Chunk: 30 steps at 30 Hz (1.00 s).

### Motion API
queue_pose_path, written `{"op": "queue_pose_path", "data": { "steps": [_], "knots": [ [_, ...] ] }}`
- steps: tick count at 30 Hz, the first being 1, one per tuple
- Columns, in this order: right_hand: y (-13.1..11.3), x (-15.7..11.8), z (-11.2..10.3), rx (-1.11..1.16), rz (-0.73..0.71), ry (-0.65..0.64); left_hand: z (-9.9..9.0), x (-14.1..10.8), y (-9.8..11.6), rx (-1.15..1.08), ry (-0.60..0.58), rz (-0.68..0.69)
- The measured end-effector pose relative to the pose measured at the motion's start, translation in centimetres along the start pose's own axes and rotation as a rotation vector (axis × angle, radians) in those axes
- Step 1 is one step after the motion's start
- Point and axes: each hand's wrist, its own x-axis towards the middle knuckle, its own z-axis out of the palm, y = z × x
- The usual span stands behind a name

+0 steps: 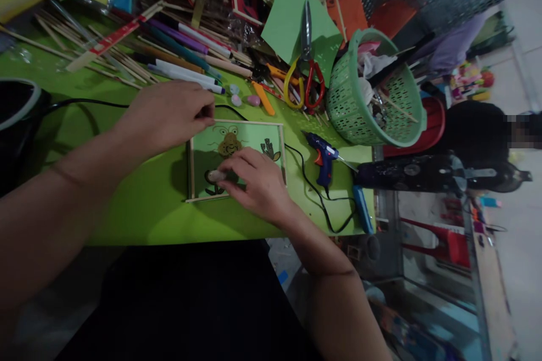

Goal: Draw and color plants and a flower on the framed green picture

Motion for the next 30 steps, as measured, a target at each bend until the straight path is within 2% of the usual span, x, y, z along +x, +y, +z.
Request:
{"op": "queue_pose_path", "data": {
  "steps": [6,12,17,20,25,30],
  "knots": [
    [0.0,0.0,0.3,-0.015,-0.007,-0.040,0.5,0.1,-0.3,-0.072,0.038,-0.012],
    [0.1,-0.2,0.4,-0.001,0.030,-0.073,-0.1,0.0,-0.2,0.001,-0.014,0.040],
    [0.3,-0.2,0.0,0.034,0.026,-0.049,0.4,0.1,-0.5,-0.030,0.066,0.023],
    [0.4,-0.4,-0.5,0.066,0.023,0.025,0.0,0.0,-0.5,-0.030,0.042,0.038],
    [0.6,-0.9,-1.4,0.087,0.047,0.256,-1.9,-0.1,0.2,-0.022,-0.010,0.004],
    [0.9,-1.6,-2.5,0.035,0.168,0.445,-2.9,-0.3,0.6,-0.101,-0.029,-0.010]
  ]
}}
